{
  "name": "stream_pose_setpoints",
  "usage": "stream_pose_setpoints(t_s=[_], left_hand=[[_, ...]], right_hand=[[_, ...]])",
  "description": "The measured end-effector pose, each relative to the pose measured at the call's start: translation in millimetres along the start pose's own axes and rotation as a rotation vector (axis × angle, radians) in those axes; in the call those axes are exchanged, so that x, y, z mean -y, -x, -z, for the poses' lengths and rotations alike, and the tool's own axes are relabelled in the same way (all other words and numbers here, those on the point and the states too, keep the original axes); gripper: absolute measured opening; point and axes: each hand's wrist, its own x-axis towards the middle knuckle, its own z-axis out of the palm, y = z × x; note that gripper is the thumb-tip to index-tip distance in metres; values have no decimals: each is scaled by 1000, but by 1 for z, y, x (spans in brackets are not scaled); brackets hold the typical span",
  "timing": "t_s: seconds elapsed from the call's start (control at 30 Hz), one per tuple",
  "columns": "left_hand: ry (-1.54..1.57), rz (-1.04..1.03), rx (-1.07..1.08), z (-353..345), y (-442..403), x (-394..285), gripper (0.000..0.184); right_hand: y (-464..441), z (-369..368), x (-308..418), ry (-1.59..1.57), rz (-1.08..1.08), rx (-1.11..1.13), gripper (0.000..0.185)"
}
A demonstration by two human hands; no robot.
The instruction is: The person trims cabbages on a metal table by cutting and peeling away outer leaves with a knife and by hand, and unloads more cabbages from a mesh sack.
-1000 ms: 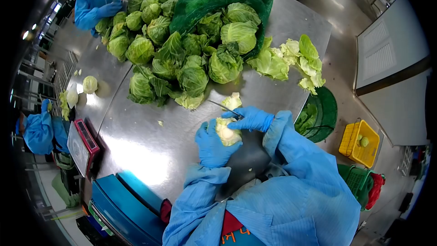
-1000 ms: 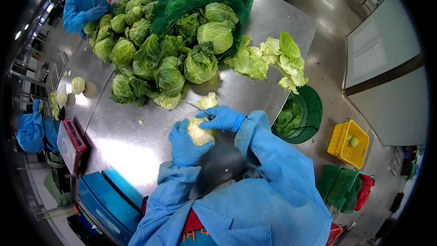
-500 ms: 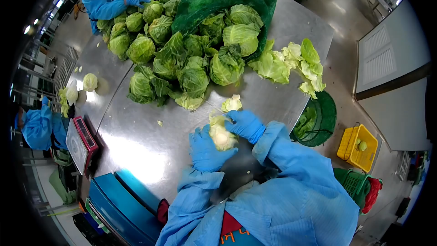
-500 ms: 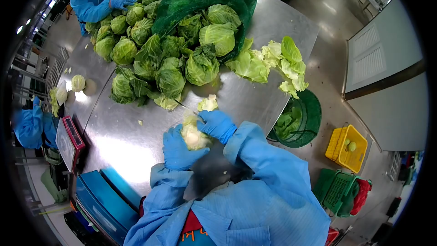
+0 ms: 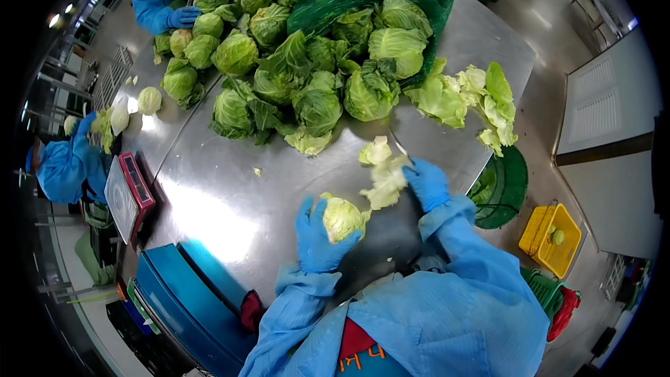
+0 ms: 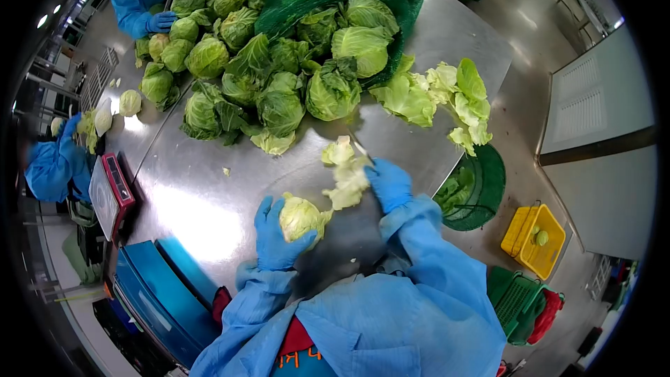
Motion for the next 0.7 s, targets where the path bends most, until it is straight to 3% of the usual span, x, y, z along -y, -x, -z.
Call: stream_pose_setpoints(t_s=[0.03,0.13,0.17,0.23,0.27,0.3,0.43,0.5,0.6,0.7], left_hand=[[49,2,-8,-2,5,6,93],[72,-11,-31,-7,15,15,97],[68,-40,-34,-6,16,16,97],[55,-105,-38,-3,13,18,98],[108,-135,-2,0,8,20,101],[160,-165,31,4,2,23,104],[383,-100,43,-1,-6,36,108],[263,-140,109,-10,-10,49,104],[203,-95,117,-2,-8,31,101],[210,-106,79,-1,-9,25,100]], right_hand=[[2,10,-4,137,127,-97,37],[3,28,21,217,29,-273,50],[10,33,41,100,74,-210,49],[24,18,52,-66,145,172,49],[33,11,69,-650,216,414,48],[39,10,85,-626,234,592,53],[39,-5,114,-471,534,643,54],[37,-13,106,-513,623,577,52],[45,-1,111,-534,473,614,47],[49,-5,102,-721,187,641,27]])
